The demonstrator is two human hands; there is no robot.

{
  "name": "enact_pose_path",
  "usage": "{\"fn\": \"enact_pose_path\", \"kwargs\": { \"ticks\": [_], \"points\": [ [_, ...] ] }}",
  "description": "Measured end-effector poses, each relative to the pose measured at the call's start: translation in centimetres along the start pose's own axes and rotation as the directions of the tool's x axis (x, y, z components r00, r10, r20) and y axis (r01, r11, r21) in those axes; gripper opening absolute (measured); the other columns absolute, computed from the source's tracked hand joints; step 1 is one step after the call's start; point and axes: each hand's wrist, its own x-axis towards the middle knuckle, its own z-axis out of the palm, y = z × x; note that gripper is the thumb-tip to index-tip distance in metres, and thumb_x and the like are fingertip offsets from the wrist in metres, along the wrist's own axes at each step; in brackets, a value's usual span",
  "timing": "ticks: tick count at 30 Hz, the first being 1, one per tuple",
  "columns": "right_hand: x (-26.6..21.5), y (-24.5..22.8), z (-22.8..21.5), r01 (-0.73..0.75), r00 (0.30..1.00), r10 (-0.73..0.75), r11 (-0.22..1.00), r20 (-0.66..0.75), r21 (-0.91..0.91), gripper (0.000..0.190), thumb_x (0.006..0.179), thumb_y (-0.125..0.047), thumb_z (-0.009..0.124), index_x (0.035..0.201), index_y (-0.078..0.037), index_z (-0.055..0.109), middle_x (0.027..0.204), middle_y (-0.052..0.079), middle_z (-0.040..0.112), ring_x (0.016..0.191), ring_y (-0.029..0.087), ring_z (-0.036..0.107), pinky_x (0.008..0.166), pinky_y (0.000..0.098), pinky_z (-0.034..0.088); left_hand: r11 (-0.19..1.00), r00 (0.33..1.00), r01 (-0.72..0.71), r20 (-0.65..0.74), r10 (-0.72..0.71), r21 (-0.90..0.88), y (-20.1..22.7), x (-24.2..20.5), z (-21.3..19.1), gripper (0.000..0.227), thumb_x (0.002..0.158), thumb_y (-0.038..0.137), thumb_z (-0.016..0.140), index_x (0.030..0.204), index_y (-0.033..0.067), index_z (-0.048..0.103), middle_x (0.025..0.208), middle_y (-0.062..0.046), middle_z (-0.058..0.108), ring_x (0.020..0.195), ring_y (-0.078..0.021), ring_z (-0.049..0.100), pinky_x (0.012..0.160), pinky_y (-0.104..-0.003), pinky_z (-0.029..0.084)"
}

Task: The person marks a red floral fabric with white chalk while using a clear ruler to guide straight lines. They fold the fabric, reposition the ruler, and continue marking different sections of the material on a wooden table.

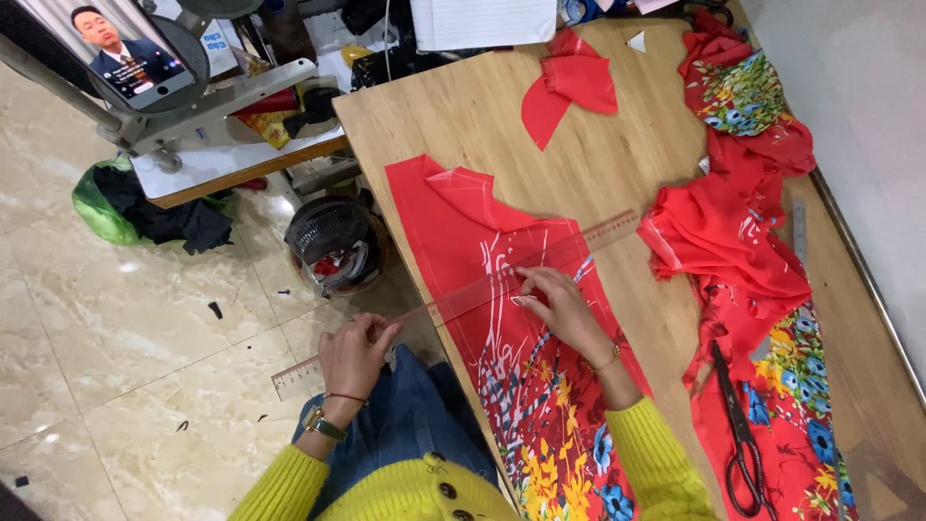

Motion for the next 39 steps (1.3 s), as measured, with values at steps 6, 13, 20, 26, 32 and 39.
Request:
{"fn": "enact_pose_path", "kwargs": {
  "ticks": [6, 13, 20, 26, 32, 39],
  "points": [
    [0.2, 0.5, 0.8, -0.005, 1.0, 0.004, 1.0, 0.024, 0.018, 0.015, 0.092, -0.023, 0.073, 0.095, -0.009, 0.069, 0.134, 0.013, 0.069, 0.129, 0.038, 0.059, 0.1, 0.0517, 0.045, 0.994, 0.995, -0.084, -0.048, 0.087, 0.065, 0.7, 0.4, -0.6, 0.038, 0.099, 0.054, 0.063, 0.115, 0.0202, 0.062, 0.086, -0.011, 0.07, 0.089, -0.0317, 0.073, 0.09, -0.048, 0.046],
    [0.7, -0.8, 0.0, -0.045, 0.989, 0.061, 0.992, 0.132, -0.119, 0.024, 0.092, -0.024, 0.073, 0.11, -0.008, 0.073, 0.127, 0.011, 0.073, 0.135, 0.034, 0.056, 0.103, 0.0512, 0.044, 0.783, 0.78, -0.555, -0.153, 0.607, 0.28, 6.2, 11.1, 2.5, 0.038, 0.093, 0.027, 0.071, 0.127, 0.0146, 0.061, 0.136, -0.014, 0.056, 0.136, -0.0339, 0.049, 0.113, -0.055, 0.034],
    [1.1, -1.5, 0.0, -0.074, 0.971, 0.118, 0.974, 0.206, -0.213, 0.011, 0.09, -0.021, 0.074, 0.091, -0.011, 0.069, 0.141, 0.015, 0.064, 0.139, 0.037, 0.052, 0.103, 0.0532, 0.044, 0.562, 0.775, -0.553, 0.13, 0.619, 0.615, 12.0, 21.4, 6.2, 0.083, 0.069, 0.042, 0.079, 0.141, 0.0181, 0.045, 0.139, -0.006, 0.059, 0.143, -0.0236, 0.04, 0.122, -0.07, 0.008],
    [1.4, -1.2, -0.4, -0.081, 0.961, 0.131, 0.976, 0.243, -0.202, 0.012, 0.09, -0.023, 0.075, 0.089, -0.012, 0.069, 0.144, 0.016, 0.062, 0.14, 0.037, 0.051, 0.104, 0.0535, 0.044, 0.561, 0.774, -0.594, 0.218, 0.595, 0.576, 11.1, 23.9, 13.9, 0.041, 0.07, 0.049, 0.066, 0.097, 0.0189, 0.076, 0.096, -0.004, 0.073, 0.104, -0.0267, 0.062, 0.101, -0.063, 0.034],
    [0.8, 4.7, 3.1, -0.117, 0.937, 0.179, 0.97, 0.299, -0.214, 0.015, 0.089, -0.017, 0.075, 0.099, -0.006, 0.074, 0.129, 0.026, 0.066, 0.13, 0.045, 0.054, 0.105, 0.0574, 0.044, 0.768, 0.38, -0.446, 0.679, 0.627, -0.459, 15.2, 13.0, 3.9, 0.04, 0.086, 0.044, 0.064, 0.095, 0.0061, 0.075, 0.09, -0.012, 0.076, 0.091, -0.028, 0.068, 0.084, -0.046, 0.05],
    [1.2, 0.5, 0.9, -0.024, 0.953, 0.114, 0.952, 0.28, -0.306, 0.024, 0.076, -0.016, 0.078, 0.094, -0.001, 0.072, 0.106, 0.02, 0.066, 0.103, 0.043, 0.065, 0.091, 0.0505, 0.053, 0.845, 0.843, -0.533, -0.053, 0.535, 0.052, 9.9, 12.3, 13.3, 0.028, 0.095, 0.032, 0.063, 0.122, 0.0234, 0.066, 0.101, -0.005, 0.069, 0.098, -0.026, 0.07, 0.075, -0.042, 0.057]
  ]
}}
